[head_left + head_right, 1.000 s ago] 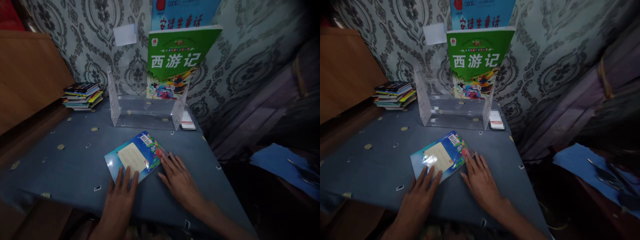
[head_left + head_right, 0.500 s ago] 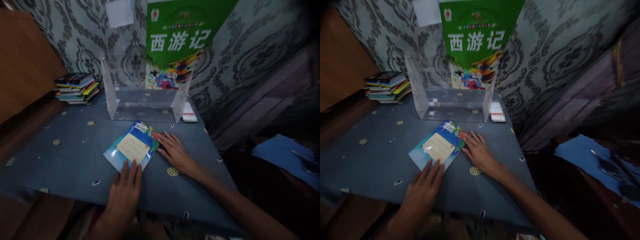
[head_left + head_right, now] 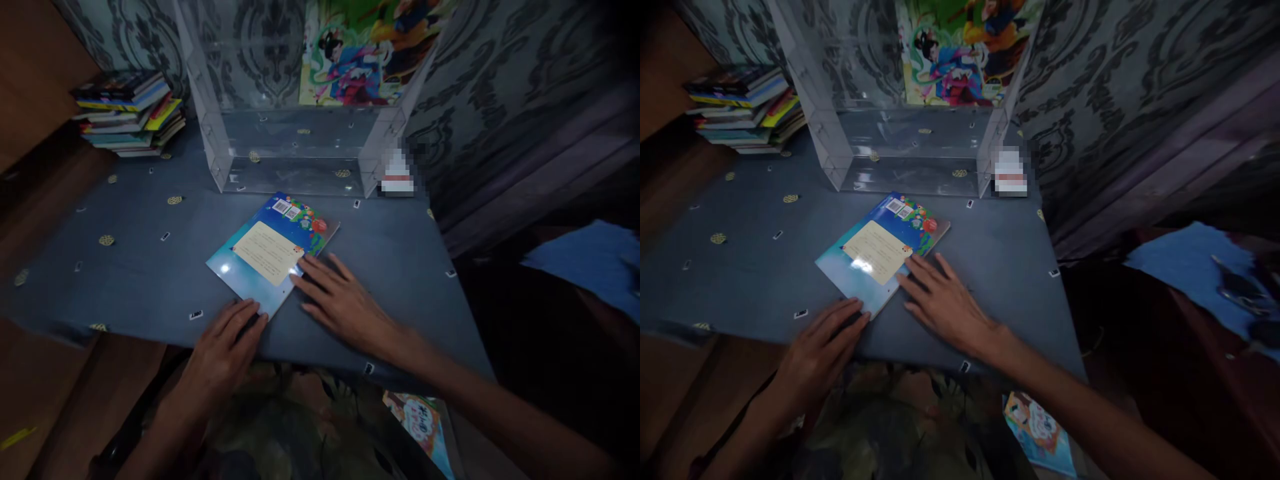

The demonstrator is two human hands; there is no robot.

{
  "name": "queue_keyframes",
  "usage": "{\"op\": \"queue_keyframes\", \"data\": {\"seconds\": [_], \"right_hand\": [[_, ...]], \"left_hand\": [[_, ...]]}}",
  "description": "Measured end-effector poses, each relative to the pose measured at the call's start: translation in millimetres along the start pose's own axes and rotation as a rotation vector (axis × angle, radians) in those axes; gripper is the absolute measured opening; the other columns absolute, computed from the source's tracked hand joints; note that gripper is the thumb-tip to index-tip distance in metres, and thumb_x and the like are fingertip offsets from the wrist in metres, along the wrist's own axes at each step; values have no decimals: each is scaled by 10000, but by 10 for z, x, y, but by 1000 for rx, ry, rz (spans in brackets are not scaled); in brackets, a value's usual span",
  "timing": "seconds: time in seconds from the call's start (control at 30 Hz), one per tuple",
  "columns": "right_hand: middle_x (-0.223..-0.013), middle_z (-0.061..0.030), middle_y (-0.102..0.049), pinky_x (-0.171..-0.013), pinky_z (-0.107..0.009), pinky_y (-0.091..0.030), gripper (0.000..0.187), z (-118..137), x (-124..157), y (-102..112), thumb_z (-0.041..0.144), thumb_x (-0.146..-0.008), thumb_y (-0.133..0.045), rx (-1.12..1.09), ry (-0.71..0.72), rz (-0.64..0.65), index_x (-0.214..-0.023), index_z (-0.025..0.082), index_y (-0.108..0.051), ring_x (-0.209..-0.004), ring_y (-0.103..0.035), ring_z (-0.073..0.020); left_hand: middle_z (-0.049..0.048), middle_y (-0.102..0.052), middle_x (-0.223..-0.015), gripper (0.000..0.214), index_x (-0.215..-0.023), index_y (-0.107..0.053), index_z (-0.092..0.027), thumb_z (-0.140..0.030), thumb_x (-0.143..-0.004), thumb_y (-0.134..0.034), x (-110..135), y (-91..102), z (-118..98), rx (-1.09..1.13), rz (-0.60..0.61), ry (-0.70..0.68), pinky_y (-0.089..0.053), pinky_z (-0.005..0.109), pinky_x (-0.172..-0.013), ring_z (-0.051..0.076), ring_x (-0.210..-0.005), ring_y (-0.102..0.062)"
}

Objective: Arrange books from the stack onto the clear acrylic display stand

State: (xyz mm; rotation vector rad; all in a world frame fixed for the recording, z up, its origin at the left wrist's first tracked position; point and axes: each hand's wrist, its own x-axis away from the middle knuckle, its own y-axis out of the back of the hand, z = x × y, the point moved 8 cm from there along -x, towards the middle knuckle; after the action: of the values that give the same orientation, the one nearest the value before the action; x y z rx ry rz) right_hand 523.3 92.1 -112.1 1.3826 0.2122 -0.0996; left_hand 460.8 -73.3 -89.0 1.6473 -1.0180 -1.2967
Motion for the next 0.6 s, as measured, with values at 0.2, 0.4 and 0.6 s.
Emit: {"op": "queue_keyframes", "data": {"seconds": [0.2, 0.4, 0.6], "right_hand": [[-1488, -150, -546, -1172, -600, -359, 440, 478, 38, -21, 278, -979, -591, -142, 131, -16, -1411, 205, -562, -1451, -423, -296], [-1461, -161, -571, -1122, -637, -403, 406, 547, 33, -29, 247, -974, -594, -139, 111, -20, -1375, 183, -589, -1435, -441, -320], [-1438, -145, -597, -1146, -607, -397, 379, 566, 34, -12, 247, -992, -556, -143, 125, -62, -1359, 165, -597, -1416, -469, -306]], "left_hand": [[139, -664, -1249, 351, -1280, -608, -164, -71, -952, -520, 36, 13, -11, 8, -63, 11, -512, 471, -1090, 254, -1270, -579], [129, -677, -1236, 357, -1270, -622, -177, -80, -936, -544, 35, 39, -16, 22, -94, 7, -516, 467, -1083, 251, -1247, -599], [125, -687, -1226, 333, -1249, -638, -165, -82, -944, -530, 3, 72, 35, 78, -73, -2, -508, 443, -1080, 233, -1225, -613]]}}
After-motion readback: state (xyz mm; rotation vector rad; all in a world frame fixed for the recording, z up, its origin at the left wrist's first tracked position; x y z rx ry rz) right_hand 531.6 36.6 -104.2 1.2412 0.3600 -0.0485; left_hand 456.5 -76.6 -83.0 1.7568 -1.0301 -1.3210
